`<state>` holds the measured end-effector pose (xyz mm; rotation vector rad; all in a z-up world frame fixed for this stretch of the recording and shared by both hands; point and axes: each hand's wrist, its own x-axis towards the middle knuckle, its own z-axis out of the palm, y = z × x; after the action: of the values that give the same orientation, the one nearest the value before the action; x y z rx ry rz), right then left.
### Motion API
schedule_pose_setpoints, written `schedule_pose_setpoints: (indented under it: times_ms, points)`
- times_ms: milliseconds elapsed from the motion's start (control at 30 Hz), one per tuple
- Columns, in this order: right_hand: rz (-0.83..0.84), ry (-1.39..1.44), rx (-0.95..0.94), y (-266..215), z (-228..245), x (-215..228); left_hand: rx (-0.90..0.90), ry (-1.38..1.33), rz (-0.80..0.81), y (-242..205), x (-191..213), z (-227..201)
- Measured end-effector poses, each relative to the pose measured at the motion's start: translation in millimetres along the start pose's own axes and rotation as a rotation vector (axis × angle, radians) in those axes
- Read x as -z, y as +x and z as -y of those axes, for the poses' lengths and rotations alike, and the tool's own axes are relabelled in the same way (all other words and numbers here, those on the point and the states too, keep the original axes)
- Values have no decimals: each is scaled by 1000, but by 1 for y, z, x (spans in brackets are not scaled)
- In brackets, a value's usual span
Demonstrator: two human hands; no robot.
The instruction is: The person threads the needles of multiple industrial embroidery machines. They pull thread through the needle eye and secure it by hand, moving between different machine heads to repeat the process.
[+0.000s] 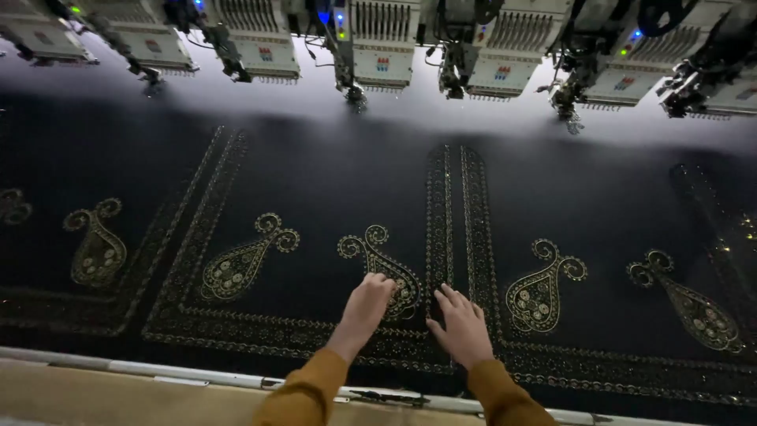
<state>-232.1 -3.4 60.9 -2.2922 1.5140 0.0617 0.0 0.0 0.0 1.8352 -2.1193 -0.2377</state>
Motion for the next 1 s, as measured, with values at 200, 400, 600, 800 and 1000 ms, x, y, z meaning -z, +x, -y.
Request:
schedule_pose_setpoints:
  times_ms: [200,400,600,800,1000]
  points:
    - [81,-60,-5,-1,3,9,-248,63,124,3,6,11]
    - [42,-121,22,6,0,-14,-573,521,41,9,13,6]
    - [-10,-181,31,7,9,-19,-632,820,165,14,33,-4]
    - [12,-101,-14,-2,9,-18,-508,730,113,-40,63,-1]
    - [-158,-2,130,0,26,-36,-113,-165,117,-57,62,13]
